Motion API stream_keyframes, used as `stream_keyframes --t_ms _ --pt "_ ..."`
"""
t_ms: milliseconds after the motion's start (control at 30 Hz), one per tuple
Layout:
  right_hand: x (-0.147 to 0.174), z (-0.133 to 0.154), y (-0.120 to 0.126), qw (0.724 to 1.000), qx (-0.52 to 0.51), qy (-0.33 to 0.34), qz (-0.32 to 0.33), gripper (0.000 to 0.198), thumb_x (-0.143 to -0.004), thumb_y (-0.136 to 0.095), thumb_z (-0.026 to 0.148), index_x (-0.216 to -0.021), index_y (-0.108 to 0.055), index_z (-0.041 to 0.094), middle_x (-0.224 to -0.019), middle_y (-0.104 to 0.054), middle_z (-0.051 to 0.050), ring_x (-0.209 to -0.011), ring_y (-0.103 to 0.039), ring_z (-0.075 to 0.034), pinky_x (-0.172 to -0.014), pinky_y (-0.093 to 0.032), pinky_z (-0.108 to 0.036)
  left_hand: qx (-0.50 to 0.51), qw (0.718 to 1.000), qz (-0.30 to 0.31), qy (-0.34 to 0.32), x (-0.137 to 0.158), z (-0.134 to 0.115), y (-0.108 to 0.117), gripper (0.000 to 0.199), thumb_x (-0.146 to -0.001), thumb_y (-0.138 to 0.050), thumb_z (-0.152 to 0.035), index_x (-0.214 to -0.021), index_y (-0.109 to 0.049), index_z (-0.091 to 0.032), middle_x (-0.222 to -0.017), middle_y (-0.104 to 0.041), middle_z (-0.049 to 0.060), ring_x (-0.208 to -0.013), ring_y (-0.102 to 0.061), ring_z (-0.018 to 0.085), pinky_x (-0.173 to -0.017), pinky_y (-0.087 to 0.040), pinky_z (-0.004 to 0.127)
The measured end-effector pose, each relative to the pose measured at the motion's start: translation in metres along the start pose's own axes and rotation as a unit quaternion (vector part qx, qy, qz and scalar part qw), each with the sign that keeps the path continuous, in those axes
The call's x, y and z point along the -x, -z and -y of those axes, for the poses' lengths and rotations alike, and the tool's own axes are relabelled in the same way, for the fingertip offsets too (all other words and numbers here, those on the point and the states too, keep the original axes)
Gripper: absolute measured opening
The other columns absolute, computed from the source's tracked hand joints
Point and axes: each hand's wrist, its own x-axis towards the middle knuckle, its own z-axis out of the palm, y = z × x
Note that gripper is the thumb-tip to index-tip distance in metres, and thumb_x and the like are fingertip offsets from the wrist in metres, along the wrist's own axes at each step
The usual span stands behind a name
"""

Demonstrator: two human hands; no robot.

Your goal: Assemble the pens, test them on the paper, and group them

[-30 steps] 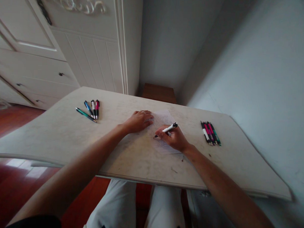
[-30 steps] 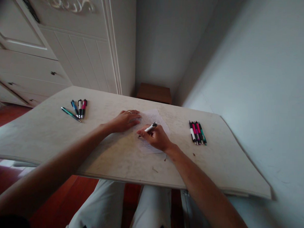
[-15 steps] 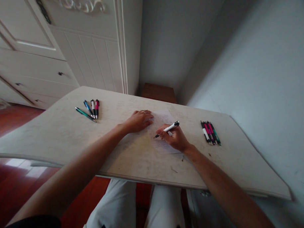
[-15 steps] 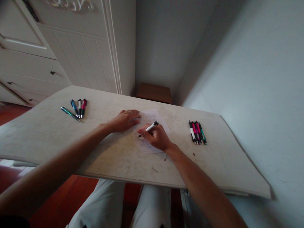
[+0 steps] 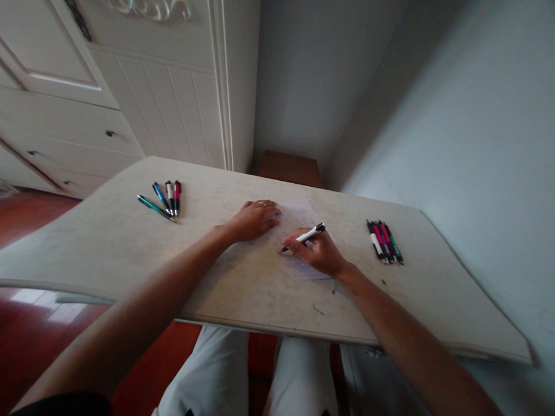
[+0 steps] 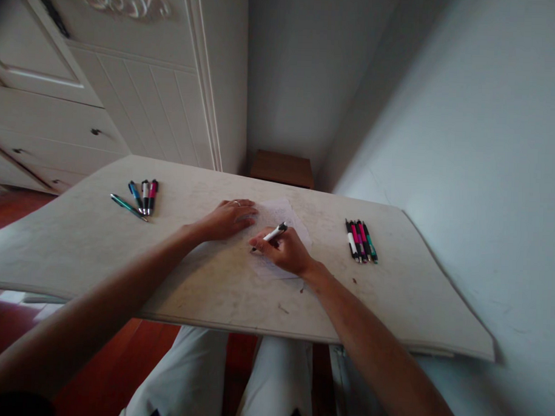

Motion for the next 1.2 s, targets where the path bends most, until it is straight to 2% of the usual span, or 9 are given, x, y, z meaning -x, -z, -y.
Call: stream_keyframes --t_ms 1200 --pt "-0.0011 0.0003 0.0005 1.0 0.007 0.011 -0.011 0.034 -0.086 -0.061 0.044 -0.077 -0.072 0.013 -0.059 -0.062 -0.001 -0.049 -0.046 -0.009 -0.049 -0.035 -0.023 -0.003 1.0 -0.004 -0.009 -0.0006 0.0035 -0.0037 0.039 -0.097 -0.04 -0.041 -0.126 -0.059 -0.022 -0.141 -0.053 0.009 -0.132 -0.046 0.023 -0.109 -0.033 0.041"
